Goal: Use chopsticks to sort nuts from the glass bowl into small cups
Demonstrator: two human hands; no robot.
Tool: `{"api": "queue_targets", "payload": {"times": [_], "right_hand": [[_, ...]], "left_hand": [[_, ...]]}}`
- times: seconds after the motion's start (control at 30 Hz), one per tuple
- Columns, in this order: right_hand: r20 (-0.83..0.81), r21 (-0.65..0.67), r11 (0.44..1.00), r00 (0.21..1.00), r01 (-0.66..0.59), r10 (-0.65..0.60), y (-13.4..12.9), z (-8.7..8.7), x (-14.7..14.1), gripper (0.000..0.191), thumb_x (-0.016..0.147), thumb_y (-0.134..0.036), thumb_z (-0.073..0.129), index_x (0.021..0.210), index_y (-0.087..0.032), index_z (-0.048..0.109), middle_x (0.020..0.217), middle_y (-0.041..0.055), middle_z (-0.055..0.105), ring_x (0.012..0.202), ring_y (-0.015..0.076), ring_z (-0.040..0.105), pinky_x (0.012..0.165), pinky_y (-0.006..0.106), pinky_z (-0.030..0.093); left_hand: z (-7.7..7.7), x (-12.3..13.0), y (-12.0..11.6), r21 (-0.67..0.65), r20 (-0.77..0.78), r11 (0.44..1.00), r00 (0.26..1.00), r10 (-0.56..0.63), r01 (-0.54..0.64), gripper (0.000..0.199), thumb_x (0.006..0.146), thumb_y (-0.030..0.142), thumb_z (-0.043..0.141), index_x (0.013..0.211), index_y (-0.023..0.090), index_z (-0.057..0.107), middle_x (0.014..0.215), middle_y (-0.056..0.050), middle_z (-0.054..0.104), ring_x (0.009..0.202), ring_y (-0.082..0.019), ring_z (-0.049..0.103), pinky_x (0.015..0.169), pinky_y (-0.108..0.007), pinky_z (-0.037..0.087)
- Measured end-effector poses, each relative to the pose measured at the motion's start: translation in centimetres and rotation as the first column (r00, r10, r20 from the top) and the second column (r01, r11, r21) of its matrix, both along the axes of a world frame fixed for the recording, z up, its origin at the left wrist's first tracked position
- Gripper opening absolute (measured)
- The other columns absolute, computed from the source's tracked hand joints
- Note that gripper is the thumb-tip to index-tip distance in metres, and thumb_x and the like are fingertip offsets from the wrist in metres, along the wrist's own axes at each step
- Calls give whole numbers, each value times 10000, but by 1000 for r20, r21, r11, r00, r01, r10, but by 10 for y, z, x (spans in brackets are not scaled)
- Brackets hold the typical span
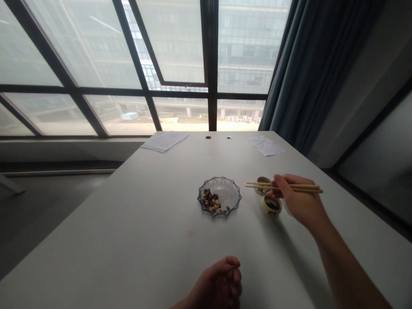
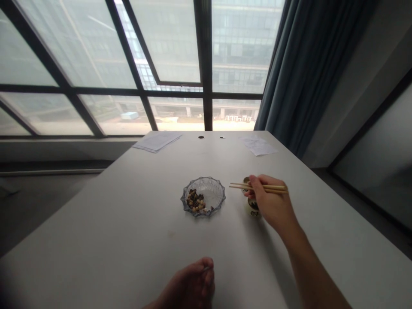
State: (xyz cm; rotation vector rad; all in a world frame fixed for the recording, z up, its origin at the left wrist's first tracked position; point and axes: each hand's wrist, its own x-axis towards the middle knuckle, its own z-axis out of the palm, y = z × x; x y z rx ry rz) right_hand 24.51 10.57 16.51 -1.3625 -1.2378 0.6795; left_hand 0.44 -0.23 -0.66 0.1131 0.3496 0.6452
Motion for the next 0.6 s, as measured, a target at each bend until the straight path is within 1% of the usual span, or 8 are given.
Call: {"api": "queue_targets", "payload": {"times": [0.13, 0.2, 0.27, 0.33, 0.43, 0.6], "right_hand": [[121, -82, 985, 980, -149, 158, -2, -7, -37, 410, 887, -574, 640, 755, -196, 727, 630, 57, 741, 571, 223, 742, 507, 271, 590], [176, -123, 966, 953, -227, 246, -1, -12, -50, 411, 918, -564, 599, 751, -208, 718, 625, 47, 739, 572, 220, 736, 524, 280, 581], [218, -164, 948, 927, -273, 305, 0, -19, -59, 423, 929, -561, 578, 720, -213, 699, 600, 39, 728, 560, 222, 727, 523, 287, 565], [256, -188, 945, 915, -268, 311, 1, -26, -64, 455, 935, -575, 554, 686, -215, 676, 574, 36, 714, 552, 224, 722, 519, 287, 546], [283, -175, 957, 920, -230, 272, 3, -35, -67, 506, 942, -619, 507, 683, -214, 663, 601, 44, 725, 568, 230, 730, 532, 295, 547], [230, -164, 972, 952, -167, 202, 3, -40, -64, 531, 930, -659, 497, 714, -206, 671, 613, 61, 736, 558, 245, 736, 524, 317, 575]], "left_hand": [[0, 2, 0, 9, -12, 1000, 1000, -5, 5, 93, 856, 177, 646, 946, 194, 666, 774, 11, 675, 654, -111, 613, 600, -242, 321], [1, 3, 0, 16, -16, 1000, 1000, 1, -1, 95, 854, 186, 644, 945, 191, 669, 759, 11, 669, 645, -113, 609, 590, -240, 316], [3, 4, 0, 27, -21, 1000, 1000, 7, -6, 104, 840, 197, 658, 943, 185, 671, 741, 8, 660, 623, -116, 599, 560, -243, 296], [4, 5, 0, 36, -28, 999, 1000, 9, -8, 112, 832, 198, 668, 942, 179, 672, 746, 1, 661, 620, -120, 596, 549, -248, 292], [4, 6, 0, 41, -36, 999, 999, 5, -3, 108, 833, 197, 666, 938, 173, 669, 765, -8, 666, 637, -124, 602, 562, -249, 310], [1, 7, 1, 52, -25, 999, 1000, -4, 5, 136, 807, 209, 670, 941, 184, 663, 731, 11, 646, 611, -121, 577, 550, -251, 290]]}}
